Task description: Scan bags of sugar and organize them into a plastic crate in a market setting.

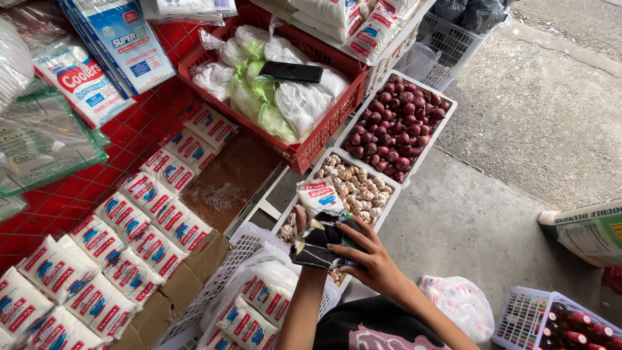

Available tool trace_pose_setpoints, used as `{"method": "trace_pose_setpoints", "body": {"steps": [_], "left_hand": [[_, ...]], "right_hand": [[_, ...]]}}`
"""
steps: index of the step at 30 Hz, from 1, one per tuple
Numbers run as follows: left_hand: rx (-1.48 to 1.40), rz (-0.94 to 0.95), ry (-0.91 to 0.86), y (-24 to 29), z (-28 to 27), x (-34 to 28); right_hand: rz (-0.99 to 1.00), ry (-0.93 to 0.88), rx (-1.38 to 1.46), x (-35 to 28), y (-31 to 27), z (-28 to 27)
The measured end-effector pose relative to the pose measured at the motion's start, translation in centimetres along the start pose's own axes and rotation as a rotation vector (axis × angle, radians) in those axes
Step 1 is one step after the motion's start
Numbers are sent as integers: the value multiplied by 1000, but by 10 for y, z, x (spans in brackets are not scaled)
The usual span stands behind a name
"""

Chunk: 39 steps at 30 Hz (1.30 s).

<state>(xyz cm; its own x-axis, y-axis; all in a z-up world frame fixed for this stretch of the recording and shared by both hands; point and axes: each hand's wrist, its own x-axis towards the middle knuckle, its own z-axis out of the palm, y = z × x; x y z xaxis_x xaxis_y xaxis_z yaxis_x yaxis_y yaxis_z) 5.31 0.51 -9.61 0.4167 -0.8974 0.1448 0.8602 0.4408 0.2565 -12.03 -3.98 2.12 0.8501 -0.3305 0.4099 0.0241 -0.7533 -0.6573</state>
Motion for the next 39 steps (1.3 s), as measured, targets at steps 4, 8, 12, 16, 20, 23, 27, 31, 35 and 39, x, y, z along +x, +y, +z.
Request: {"method": "trace_pose_setpoints", "body": {"steps": [4,8,12,16,20,23,27,31,35,39], "left_hand": [[-85,-22,150,22,56,2],[23,-28,223,39,98,4],[-9,-36,132,21,24,-11],[161,-19,362,-4,-26,-15],[422,25,397,-32,-84,-32],[304,-23,315,-17,-49,-33],[-51,-41,-14,-8,-22,-51],[65,-75,178,2,13,-54],[130,-10,360,26,58,-49],[123,118,411,40,22,-55]], "right_hand": [[77,56,136,-19,10,-5],[339,134,206,-24,17,-6],[503,278,164,-11,11,-6],[293,348,-5,7,-13,1],[120,244,-103,22,-24,15],[192,192,-89,41,-24,13],[202,176,-36,60,-14,22],[346,181,179,78,-8,31],[360,165,276,88,-4,46],[384,95,325,85,8,74]]}}
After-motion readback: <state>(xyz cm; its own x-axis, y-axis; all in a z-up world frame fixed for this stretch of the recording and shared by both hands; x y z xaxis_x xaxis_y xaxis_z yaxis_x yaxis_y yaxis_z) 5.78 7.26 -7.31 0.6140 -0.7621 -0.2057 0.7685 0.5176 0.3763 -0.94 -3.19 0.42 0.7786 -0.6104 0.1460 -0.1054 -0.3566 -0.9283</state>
